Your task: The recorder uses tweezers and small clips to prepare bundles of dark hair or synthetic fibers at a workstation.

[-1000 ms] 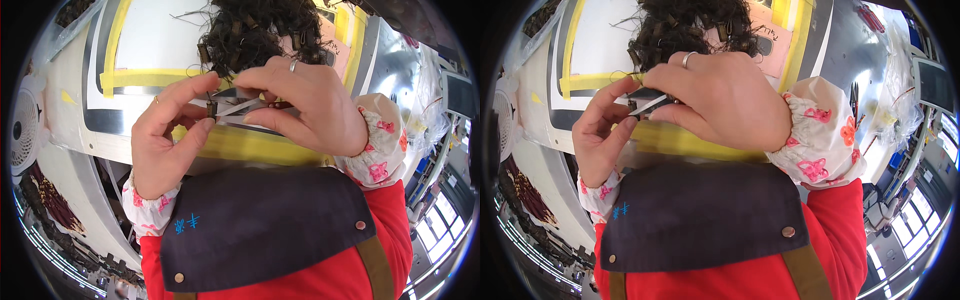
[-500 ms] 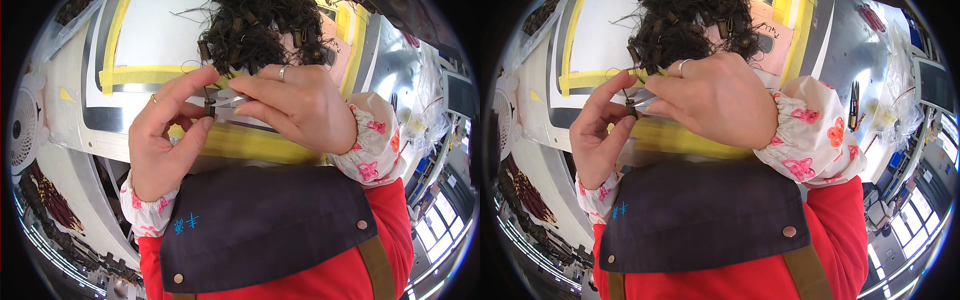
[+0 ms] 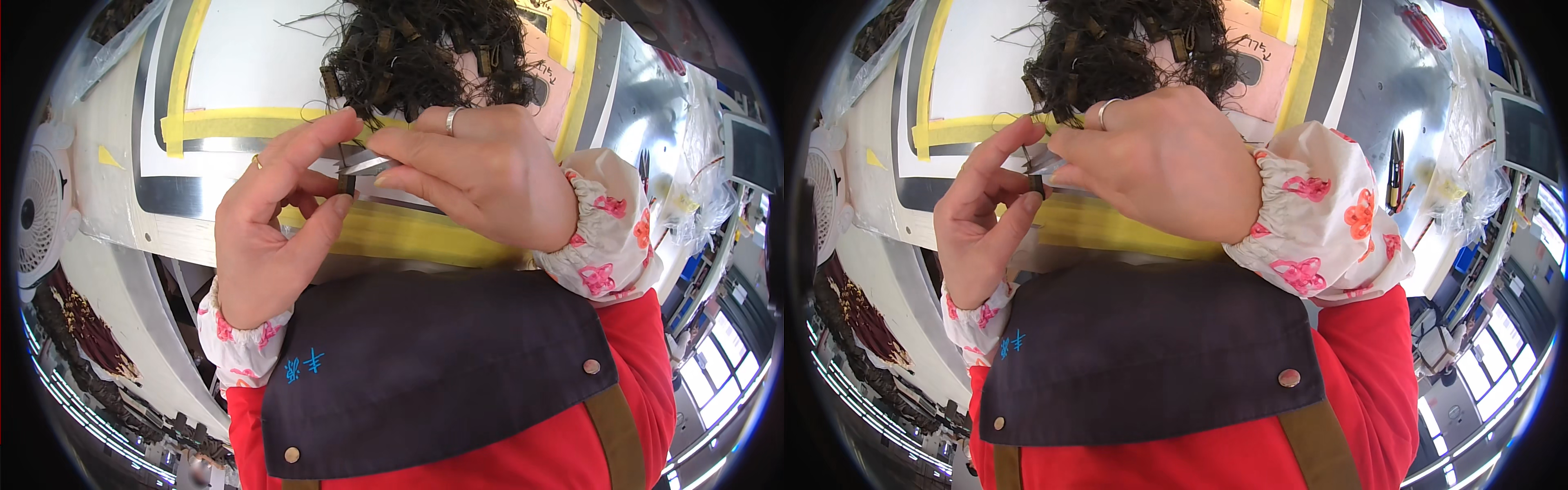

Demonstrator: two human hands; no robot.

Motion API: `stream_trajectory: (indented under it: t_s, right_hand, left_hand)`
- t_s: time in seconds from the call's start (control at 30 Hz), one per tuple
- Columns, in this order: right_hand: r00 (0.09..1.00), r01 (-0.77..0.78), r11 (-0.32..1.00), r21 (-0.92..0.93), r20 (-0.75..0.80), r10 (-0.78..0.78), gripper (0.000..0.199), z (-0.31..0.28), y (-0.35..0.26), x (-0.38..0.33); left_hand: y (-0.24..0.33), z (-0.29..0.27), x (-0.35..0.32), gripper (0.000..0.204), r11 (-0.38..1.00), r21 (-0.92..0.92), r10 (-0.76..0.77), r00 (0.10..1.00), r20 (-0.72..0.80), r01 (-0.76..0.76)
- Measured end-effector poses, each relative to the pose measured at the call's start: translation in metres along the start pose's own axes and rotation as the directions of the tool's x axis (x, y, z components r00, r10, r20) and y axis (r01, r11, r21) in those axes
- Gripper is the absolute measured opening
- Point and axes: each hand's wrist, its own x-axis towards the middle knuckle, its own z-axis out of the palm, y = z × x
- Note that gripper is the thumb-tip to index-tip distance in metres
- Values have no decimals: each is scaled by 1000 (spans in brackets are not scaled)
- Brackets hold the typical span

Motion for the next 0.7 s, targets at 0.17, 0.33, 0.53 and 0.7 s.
stream_trajectory:
  t_s: [0.17, 0.33, 0.53, 0.7]
  right_hand:
    - [996, 87, 991, -103, 0, -88, 23, 0, 1, 2]
    - [976, 207, 976, -64, -48, -210, 32, -10, 5, 2]
    - [946, 305, 903, -303, -13, -324, 37, -14, 7, 7]
    - [950, 303, 889, -345, 29, -312, 35, -11, 3, 8]
  left_hand:
    - [2, 0, 0, 54, 994, -88, -69, 998, -4, 68]
    - [3, 0, 0, 56, 993, -91, -71, 997, -17, 69]
    - [3, 1, 1, 59, 1000, -5, -20, 999, -26, 20]
    - [3, 4, 1, 59, 999, 53, 16, 999, -42, -14]
